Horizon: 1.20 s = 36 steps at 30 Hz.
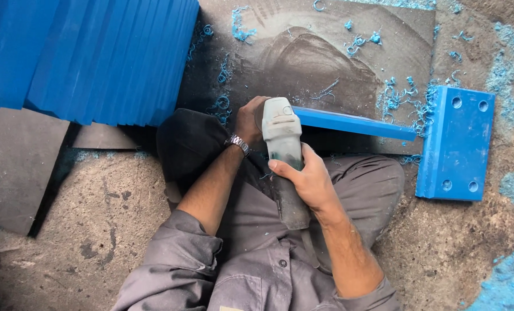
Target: Smoothing the edges and finishing blue plastic blocks using an angle grinder and manual deburring tools.
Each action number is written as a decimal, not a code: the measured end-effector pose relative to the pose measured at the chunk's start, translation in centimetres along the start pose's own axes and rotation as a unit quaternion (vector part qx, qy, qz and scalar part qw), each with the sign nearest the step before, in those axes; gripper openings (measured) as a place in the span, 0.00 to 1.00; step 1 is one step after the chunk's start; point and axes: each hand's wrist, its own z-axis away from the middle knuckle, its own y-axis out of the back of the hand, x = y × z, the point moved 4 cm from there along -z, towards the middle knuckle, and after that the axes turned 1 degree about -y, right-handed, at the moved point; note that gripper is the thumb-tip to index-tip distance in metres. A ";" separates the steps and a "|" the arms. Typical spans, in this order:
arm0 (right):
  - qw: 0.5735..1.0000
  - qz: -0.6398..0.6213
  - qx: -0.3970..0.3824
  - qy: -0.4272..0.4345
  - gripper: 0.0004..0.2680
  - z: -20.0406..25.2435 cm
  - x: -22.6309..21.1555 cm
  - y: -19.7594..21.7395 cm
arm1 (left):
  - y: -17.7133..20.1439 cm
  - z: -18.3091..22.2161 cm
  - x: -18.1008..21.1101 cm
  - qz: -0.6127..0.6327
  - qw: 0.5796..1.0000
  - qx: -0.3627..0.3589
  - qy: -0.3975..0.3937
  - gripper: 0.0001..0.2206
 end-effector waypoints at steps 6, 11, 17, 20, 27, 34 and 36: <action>0.998 -0.033 0.036 -0.031 0.19 1.6 0.6 1.9 | 0.6 -0.1 2.5 -0.009 1.000 -0.009 -0.004 0.15; 0.987 -0.110 0.104 -0.056 0.19 4.0 3.7 9.2 | 0.6 -0.1 3.2 -0.026 0.999 -0.024 0.000 0.18; 0.944 -0.182 0.266 -0.069 0.18 6.1 7.4 22.1 | 0.8 -0.1 3.7 -0.051 0.998 -0.029 0.005 0.20; 0.921 -0.217 0.320 -0.032 0.17 7.1 10.2 27.8 | 0.6 0.1 3.3 -0.049 0.998 -0.032 -0.010 0.20; 0.901 -0.238 0.338 0.130 0.20 13.5 9.4 27.3 | 0.3 -1.7 5.5 0.004 0.999 -0.023 0.024 0.17; 0.908 -0.287 0.279 0.121 0.19 14.5 11.8 24.4 | 0.3 -4.3 23.2 -0.141 0.967 0.048 -0.208 0.18; 0.915 -0.257 0.276 0.140 0.16 14.2 11.5 23.1 | -2.0 -4.4 26.0 -0.265 0.928 0.033 -0.258 0.14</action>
